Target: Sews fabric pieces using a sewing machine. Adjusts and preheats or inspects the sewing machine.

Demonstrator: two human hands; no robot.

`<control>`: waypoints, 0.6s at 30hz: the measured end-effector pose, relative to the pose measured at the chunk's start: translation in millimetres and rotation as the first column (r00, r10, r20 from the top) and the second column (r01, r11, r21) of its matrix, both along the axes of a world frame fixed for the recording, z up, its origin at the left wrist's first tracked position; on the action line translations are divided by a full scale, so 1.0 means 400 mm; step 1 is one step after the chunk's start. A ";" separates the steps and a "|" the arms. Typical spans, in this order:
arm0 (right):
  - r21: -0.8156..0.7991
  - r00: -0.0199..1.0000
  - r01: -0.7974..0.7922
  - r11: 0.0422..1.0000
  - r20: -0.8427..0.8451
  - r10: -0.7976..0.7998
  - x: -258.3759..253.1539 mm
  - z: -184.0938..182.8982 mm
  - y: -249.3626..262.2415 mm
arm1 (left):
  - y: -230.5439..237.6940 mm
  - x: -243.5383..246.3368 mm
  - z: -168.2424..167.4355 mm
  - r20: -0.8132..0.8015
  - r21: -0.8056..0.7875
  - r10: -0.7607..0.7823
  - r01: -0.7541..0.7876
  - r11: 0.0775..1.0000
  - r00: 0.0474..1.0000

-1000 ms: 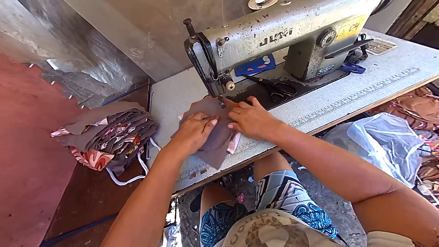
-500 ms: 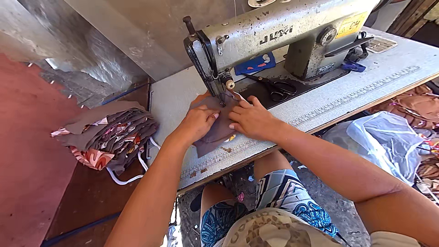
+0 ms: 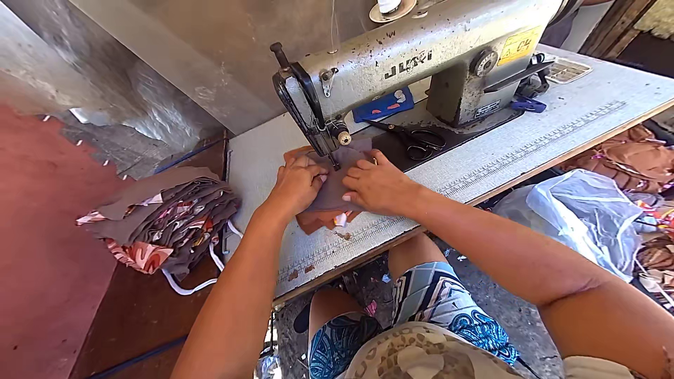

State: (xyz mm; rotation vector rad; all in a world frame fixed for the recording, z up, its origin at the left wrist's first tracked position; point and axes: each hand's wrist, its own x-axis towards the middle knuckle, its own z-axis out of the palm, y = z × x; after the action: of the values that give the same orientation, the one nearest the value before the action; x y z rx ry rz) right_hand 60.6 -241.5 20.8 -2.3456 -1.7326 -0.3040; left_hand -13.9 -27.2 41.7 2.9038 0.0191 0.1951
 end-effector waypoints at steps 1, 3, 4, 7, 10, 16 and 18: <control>0.003 1.000 0.014 1.000 0.011 -0.014 0.010 0.000 -0.002 | 0.002 -0.002 -0.005 0.013 -0.007 0.004 -0.004 1.000 1.000; -0.009 0.999 0.041 0.999 0.000 -0.041 0.019 0.002 -0.004 | 0.006 -0.010 -0.016 0.032 -0.021 -0.008 0.009 1.000 0.999; -0.031 0.999 0.049 0.998 -0.018 -0.050 0.025 0.005 -0.006 | 0.007 -0.014 -0.020 0.040 -0.019 -0.017 0.018 1.000 0.999; -0.059 0.995 0.087 0.994 -0.035 -0.089 0.040 0.009 -0.005 | -0.001 -0.027 -0.029 0.041 -0.003 -0.011 0.011 1.000 0.999; -0.081 0.980 0.184 0.980 -0.057 -0.188 0.038 0.007 0.003 | -0.019 -0.044 -0.039 0.031 0.044 0.026 -0.027 0.999 0.999; 0.110 0.983 0.172 0.979 0.040 -0.178 0.008 -0.028 -0.023 | -0.056 -0.060 -0.058 0.050 0.137 0.079 -0.085 0.987 0.996; 0.109 0.985 0.157 0.982 0.051 -0.163 -0.002 -0.034 -0.039 | -0.065 -0.058 -0.061 0.057 0.171 0.100 -0.108 0.979 0.993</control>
State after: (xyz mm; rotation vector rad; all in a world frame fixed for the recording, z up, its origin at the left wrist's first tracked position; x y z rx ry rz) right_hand 59.8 -256.9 7.4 -2.4263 -1.5155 -0.4838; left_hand -36.9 -53.2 17.2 3.0738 0.1538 0.2986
